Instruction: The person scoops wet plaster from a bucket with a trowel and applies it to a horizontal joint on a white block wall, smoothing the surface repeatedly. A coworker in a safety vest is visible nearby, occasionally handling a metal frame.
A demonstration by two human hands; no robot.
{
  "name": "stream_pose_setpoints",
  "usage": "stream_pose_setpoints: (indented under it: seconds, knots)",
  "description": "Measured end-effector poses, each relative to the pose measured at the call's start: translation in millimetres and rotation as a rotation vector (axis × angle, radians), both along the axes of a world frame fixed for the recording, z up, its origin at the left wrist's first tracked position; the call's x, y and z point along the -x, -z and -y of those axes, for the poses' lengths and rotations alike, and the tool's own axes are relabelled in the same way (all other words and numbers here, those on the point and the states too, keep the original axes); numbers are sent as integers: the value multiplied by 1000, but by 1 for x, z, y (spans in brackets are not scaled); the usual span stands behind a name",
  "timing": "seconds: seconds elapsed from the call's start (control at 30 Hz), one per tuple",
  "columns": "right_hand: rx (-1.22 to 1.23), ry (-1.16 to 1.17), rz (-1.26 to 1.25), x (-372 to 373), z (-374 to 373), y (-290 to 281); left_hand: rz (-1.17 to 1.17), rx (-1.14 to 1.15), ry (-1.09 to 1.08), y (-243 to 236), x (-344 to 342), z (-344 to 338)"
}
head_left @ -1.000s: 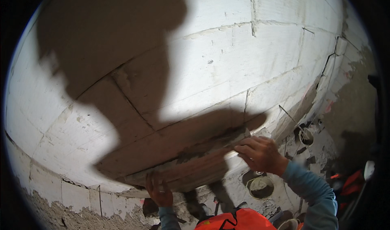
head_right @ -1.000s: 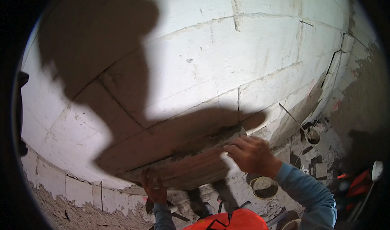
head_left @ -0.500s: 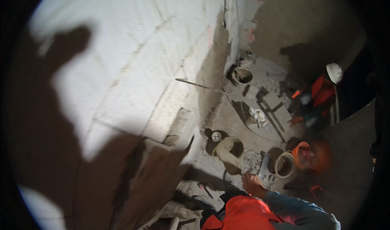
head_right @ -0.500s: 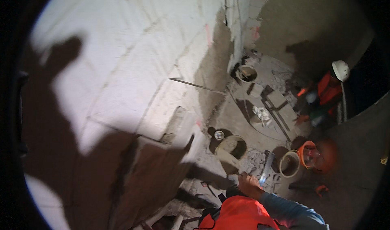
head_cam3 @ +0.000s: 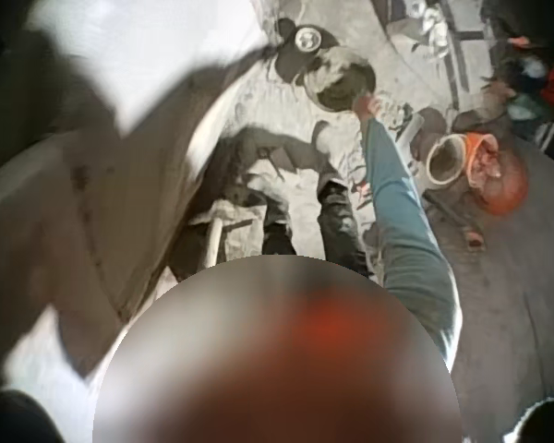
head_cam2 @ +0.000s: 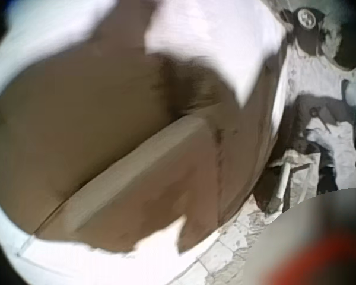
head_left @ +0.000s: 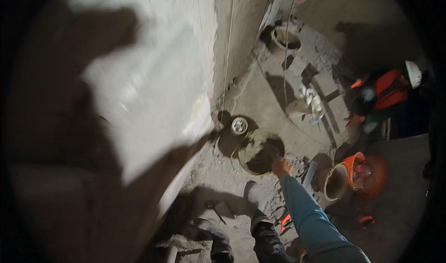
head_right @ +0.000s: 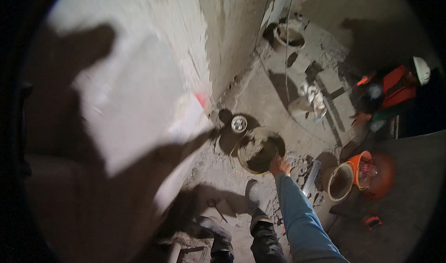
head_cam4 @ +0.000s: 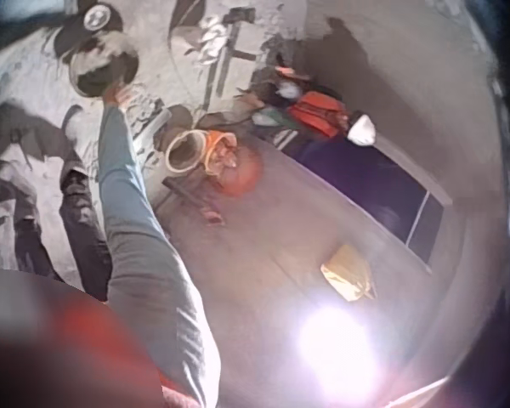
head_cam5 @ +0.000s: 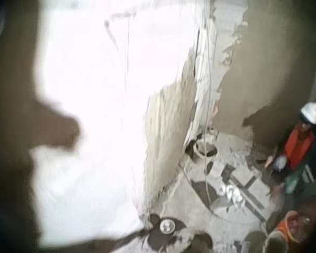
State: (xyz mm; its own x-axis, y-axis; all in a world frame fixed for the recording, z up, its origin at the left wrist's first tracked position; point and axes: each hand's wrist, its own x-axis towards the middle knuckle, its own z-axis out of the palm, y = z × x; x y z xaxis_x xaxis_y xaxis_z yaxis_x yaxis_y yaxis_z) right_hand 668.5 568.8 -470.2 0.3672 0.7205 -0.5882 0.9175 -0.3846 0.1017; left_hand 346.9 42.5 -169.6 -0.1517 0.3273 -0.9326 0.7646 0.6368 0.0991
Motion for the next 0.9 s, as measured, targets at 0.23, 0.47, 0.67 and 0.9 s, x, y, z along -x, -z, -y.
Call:
stream_pose_setpoints:
  seconds: [0.23,0.47,0.67,0.9]
  knots:
    - [-179,432,-565,55,-18,135,-81,25,-59,-2,-25,0]
    - [-215,654,-1023,34,35,50,-43,148,-62,2,-48,-11]
    - [-311,621,-935,1,68,-47,-57,-60,-54,-7,-49,1]
    - [-566,6,-696,-24,93,-304,24,-411,-502,-62,15,23]
